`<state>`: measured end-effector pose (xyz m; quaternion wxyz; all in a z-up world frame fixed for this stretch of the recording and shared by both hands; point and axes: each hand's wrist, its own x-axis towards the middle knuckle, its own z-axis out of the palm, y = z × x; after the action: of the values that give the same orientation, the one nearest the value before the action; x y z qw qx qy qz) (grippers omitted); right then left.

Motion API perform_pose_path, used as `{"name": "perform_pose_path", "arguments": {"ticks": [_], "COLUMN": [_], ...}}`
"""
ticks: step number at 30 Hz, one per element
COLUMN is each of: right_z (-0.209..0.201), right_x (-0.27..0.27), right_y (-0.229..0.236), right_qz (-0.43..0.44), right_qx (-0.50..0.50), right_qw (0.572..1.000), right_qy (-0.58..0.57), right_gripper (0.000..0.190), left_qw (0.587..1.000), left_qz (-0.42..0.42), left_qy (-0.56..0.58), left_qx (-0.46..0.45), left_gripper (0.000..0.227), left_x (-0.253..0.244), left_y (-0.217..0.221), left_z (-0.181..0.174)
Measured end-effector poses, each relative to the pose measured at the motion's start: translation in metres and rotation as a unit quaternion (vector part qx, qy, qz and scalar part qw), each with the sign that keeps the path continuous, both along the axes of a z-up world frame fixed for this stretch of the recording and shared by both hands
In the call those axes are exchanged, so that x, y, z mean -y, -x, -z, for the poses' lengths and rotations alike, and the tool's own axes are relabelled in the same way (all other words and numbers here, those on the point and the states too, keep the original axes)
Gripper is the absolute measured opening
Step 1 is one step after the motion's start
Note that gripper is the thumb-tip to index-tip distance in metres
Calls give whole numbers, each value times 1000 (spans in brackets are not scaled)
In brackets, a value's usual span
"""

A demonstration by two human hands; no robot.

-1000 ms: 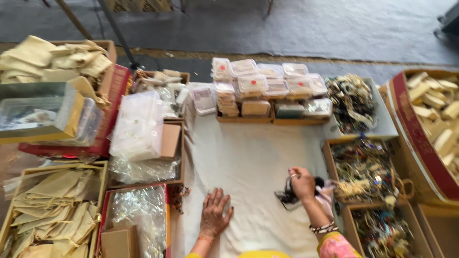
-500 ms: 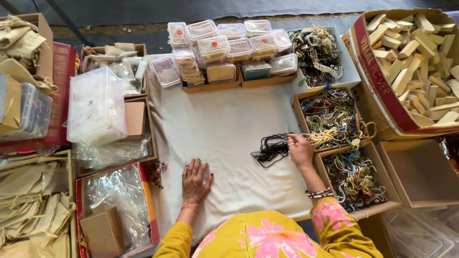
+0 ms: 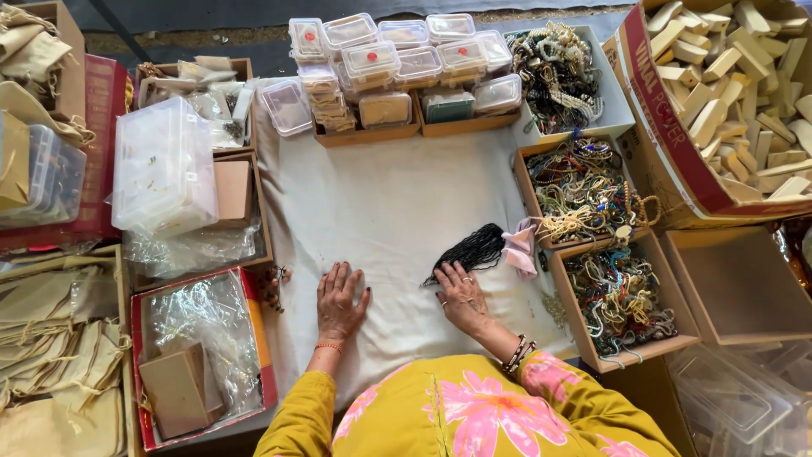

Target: Packaging black necklaces and small components into cloth bags and plastic containers.

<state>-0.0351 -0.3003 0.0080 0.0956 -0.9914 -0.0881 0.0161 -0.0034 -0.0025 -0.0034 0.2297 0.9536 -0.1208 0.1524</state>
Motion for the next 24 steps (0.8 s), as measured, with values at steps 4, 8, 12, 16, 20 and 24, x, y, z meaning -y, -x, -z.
{"name": "perform_pose_path", "arguments": {"ticks": [4,8,12,16,20,24], "right_z": [-16,-36,-40,-19,-6,-2], "right_x": [8,38,88,118,131,120], "right_y": [0,-14,-29,-27,-33,-52], "right_qz": [-68,-22,133,153,181,186], "right_qx": [2,96,238,164,60,48], "right_qw": [994,990,952,975,981,979], "right_qy": [-89,-105,138,5,23,-70], "right_gripper": [52,32,32,28,32,10], "left_qw": [1000,998,967,963,971,979], "left_qz": [-4,67,250,264,237,201], "left_qy": [3,3,39,-18,-22,-26], "left_qx": [0,1,33,44,16,7], "left_gripper": [43,47,43,46,23,10], "left_x": [7,40,87,100,88,72], "left_y": [0,11,27,25,19,18], "left_z": [9,12,-3,3,-8,0]}}
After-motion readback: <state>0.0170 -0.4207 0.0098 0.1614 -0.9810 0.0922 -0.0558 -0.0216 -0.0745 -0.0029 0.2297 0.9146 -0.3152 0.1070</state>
